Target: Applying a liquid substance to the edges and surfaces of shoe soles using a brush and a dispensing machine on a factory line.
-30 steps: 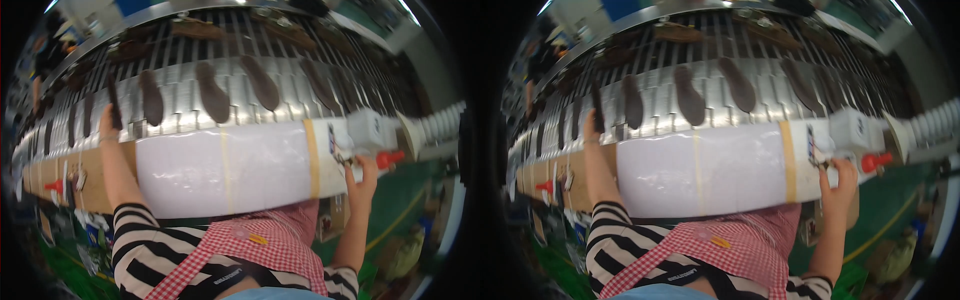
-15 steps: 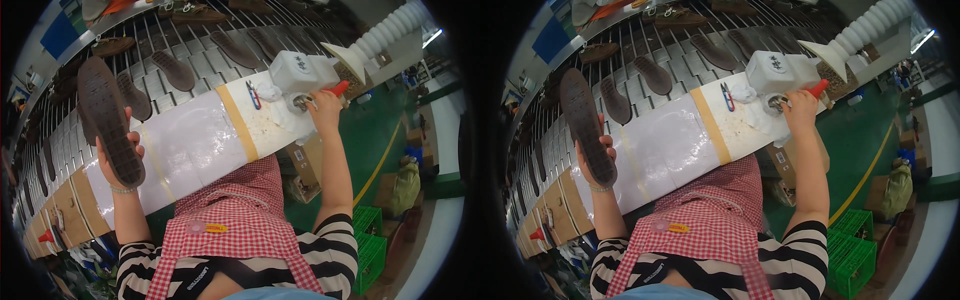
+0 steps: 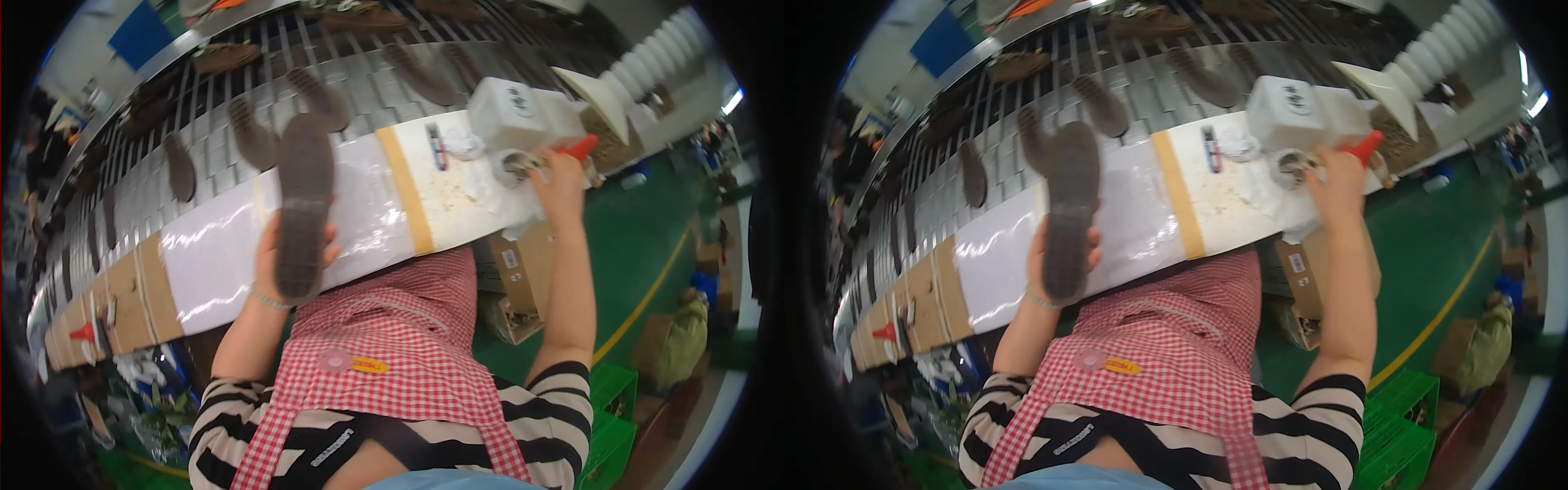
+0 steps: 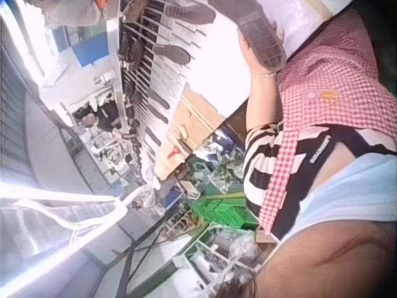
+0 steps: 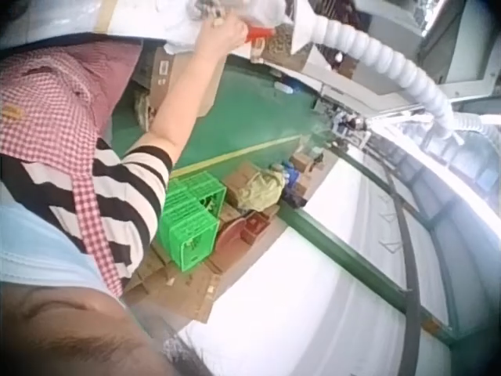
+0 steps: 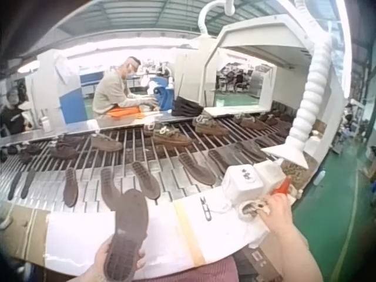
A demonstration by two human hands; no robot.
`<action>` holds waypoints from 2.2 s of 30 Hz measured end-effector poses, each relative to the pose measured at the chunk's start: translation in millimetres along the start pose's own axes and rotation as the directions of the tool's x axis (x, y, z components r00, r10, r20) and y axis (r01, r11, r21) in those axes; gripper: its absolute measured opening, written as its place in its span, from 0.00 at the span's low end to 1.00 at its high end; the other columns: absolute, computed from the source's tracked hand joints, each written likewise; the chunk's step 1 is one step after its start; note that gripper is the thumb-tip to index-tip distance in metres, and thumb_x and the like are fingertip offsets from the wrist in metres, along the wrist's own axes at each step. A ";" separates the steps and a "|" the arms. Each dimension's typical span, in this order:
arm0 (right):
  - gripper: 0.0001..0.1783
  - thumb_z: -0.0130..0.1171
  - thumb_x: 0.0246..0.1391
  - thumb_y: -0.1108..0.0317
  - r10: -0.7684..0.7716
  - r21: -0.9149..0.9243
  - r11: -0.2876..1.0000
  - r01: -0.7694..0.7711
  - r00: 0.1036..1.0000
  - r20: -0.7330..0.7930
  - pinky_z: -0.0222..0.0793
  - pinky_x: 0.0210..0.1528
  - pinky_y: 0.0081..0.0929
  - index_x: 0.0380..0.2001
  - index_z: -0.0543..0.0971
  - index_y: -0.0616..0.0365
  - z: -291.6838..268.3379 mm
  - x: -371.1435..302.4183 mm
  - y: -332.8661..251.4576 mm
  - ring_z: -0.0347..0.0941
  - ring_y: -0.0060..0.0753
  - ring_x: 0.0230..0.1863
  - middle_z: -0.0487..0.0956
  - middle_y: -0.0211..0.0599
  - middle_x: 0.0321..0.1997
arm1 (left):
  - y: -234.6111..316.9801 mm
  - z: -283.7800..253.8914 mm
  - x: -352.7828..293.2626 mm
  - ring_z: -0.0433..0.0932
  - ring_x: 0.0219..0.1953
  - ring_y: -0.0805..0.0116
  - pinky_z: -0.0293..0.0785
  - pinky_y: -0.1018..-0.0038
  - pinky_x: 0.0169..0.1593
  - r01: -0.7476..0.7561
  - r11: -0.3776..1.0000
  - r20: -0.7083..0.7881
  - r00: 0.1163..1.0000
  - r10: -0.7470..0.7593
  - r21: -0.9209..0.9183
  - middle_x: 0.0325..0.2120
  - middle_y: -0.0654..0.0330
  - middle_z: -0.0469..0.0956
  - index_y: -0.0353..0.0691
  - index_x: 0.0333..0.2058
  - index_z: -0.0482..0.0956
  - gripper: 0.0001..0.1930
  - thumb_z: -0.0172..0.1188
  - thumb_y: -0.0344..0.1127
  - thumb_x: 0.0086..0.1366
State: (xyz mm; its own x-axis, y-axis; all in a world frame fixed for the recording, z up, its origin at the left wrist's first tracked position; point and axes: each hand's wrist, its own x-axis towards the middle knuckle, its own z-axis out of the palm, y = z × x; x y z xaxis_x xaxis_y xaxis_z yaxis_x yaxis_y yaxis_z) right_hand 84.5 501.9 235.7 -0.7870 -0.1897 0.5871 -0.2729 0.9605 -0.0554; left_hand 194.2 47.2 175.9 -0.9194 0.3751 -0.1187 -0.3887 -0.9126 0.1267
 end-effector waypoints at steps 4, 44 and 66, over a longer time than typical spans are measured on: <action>0.19 0.71 0.48 0.68 0.389 0.177 0.887 -0.427 0.896 0.212 0.73 0.50 0.34 0.45 0.84 0.61 -15.6 -22.3 16.1 0.81 0.40 0.45 0.84 0.45 0.42 | -9.3 -47.3 21.1 0.76 0.57 0.41 0.76 0.44 0.59 0.404 0.906 0.321 0.881 -0.348 -0.127 0.63 0.47 0.69 0.36 0.66 0.64 0.32 0.43 0.55 0.76; 0.24 0.71 0.38 0.72 -0.416 0.708 0.654 0.266 0.908 0.043 0.65 0.64 0.52 0.44 0.83 0.53 -50.1 -49.9 -227.8 0.75 0.40 0.55 0.82 0.30 0.42 | -65.8 37.2 1.0 0.83 0.45 0.64 0.85 0.68 0.46 0.210 0.963 -0.180 0.967 -0.180 0.166 0.50 0.53 0.79 0.38 0.60 0.71 0.22 0.41 0.45 0.79; 0.13 0.63 0.46 0.66 -0.685 0.644 0.600 0.476 0.721 0.105 0.62 0.67 0.48 0.38 0.86 0.48 -78.0 -43.2 -224.9 0.76 0.30 0.51 0.83 0.23 0.39 | -60.1 19.9 10.3 0.84 0.46 0.57 0.83 0.64 0.50 0.411 0.910 -0.063 0.908 -0.414 -0.063 0.49 0.48 0.81 0.33 0.59 0.72 0.24 0.39 0.46 0.79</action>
State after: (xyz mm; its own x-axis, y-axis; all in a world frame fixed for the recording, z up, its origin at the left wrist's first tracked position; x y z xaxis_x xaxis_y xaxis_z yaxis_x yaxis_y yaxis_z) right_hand 223.1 309.9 285.8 -0.4386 -0.8160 0.3765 -0.8942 0.3544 -0.2736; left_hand 206.8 109.2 186.7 -0.6701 0.7084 -0.2219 -0.7271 -0.6865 0.0042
